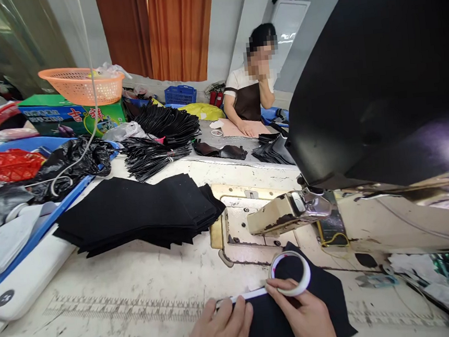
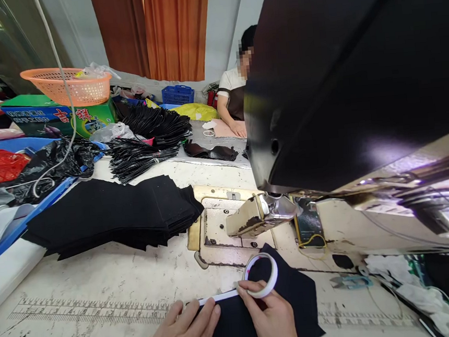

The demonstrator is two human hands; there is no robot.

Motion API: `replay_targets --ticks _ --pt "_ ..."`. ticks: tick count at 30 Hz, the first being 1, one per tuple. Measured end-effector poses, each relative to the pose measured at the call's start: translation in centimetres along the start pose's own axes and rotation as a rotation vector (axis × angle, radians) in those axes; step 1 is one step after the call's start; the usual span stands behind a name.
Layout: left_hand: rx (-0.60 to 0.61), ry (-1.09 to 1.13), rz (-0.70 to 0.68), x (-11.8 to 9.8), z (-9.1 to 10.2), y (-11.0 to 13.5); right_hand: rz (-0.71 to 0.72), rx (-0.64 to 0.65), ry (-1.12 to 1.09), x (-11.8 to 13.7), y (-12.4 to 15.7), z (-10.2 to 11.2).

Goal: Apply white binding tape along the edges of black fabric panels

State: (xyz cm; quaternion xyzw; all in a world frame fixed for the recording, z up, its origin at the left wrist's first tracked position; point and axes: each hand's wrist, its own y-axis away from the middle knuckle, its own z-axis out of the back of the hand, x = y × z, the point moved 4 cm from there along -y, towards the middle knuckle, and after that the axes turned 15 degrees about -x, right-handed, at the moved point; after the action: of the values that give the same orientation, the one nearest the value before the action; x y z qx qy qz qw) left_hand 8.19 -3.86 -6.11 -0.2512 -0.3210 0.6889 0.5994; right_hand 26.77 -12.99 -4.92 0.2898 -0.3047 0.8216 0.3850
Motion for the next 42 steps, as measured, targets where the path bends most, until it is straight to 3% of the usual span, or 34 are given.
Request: replay_targets --ticks 5,9,18,28,35,42 --pt "-0.1 0.0 0.091 -1.7 -2.1 -1.8 -0.005 0.009 0.009 -0.1 -0.1 -0.2" --pt "-0.117 -0.021 0.112 -2.3 -2.5 -2.1 -0.001 0.021 0.026 0.1 -0.1 -0.3" --pt "-0.064 -0.117 0.075 -3.3 -3.8 0.4 0.039 -0.008 -0.042 0.7 -0.1 0.1" --pt "-0.048 -0.151 -0.003 -3.3 -3.1 0.4 -0.023 0.028 -0.125 0.0 0.4 0.4" --pt "-0.146 -0.125 0.093 -4.9 -5.3 -0.2 -0.021 0.165 -0.076 0.0 -1.3 1.3" --pt "-0.188 -0.135 0.149 -4.9 -5.0 -1.5 0.032 0.104 -0.038 -0.5 -2.3 1.6"
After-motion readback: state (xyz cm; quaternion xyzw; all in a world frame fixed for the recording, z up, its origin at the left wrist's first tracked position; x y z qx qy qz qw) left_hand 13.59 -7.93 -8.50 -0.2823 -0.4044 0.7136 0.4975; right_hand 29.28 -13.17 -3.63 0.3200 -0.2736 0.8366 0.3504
